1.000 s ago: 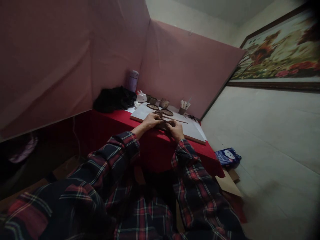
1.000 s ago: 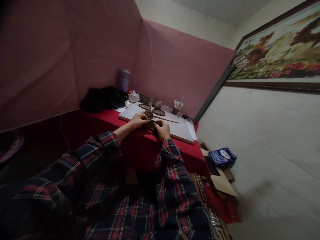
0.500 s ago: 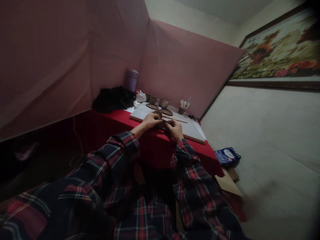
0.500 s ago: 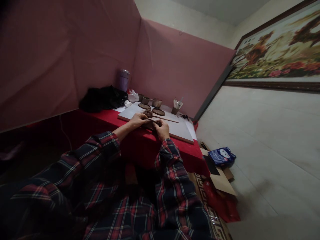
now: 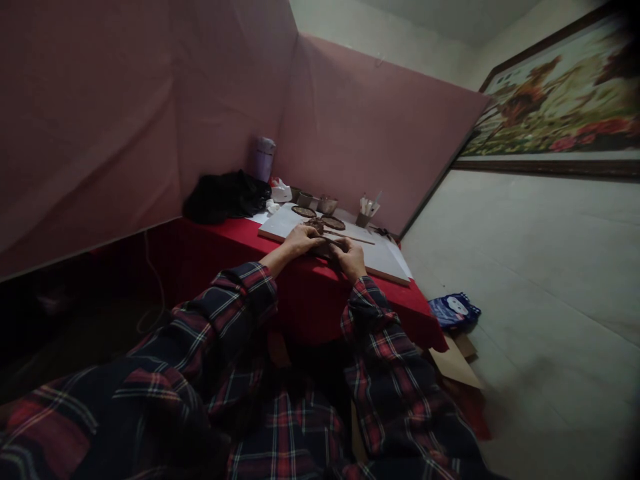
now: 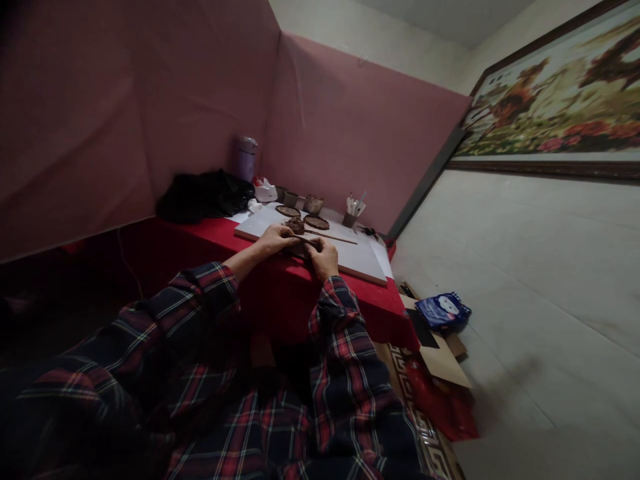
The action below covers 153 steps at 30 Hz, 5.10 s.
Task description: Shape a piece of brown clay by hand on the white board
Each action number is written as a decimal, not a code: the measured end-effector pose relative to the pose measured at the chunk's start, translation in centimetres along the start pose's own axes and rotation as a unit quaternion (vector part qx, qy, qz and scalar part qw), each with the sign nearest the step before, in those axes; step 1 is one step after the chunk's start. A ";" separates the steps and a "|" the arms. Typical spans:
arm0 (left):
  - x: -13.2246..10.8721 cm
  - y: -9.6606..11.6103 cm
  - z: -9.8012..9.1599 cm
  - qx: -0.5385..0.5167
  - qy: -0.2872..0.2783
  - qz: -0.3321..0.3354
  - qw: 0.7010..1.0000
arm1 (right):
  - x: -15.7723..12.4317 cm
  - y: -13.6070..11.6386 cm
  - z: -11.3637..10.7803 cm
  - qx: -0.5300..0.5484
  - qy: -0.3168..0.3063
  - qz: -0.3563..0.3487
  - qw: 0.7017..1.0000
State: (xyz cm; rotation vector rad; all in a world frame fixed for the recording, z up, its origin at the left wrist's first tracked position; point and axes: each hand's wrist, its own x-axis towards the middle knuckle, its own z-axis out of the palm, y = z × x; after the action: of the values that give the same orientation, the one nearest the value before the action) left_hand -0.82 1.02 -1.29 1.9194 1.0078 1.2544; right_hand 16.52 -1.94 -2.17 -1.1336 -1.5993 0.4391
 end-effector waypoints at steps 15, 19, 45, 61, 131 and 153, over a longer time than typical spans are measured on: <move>-0.2 0.4 0.0 -0.006 0.007 0.019 1.000 | -0.2 0.1 -0.1 -0.043 0.013 -0.020 0.999; -0.2 0.4 0.0 0.009 0.002 0.014 1.000 | -0.1 0.3 -0.1 -0.057 0.015 -0.018 0.998; -0.6 1.0 -0.1 0.017 0.003 0.015 1.000 | -0.4 -0.2 -0.1 -0.068 0.017 -0.027 0.997; -0.6 1.1 -0.1 0.016 0.007 0.008 1.000 | -0.5 -0.6 -0.1 -0.076 0.015 -0.022 0.997; -0.7 1.1 -0.1 0.020 0.008 0.007 1.000 | -0.6 -0.6 -0.2 -0.091 0.016 -0.029 0.995; -0.7 1.1 0.0 0.038 0.013 0.018 0.999 | -0.7 -0.7 -0.3 -0.095 0.018 -0.034 0.995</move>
State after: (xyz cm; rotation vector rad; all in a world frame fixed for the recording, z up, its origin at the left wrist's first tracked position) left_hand -0.67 -0.09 -0.71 1.9907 1.0524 1.2813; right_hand 16.43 -2.87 -1.93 -1.2182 -1.6687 0.2232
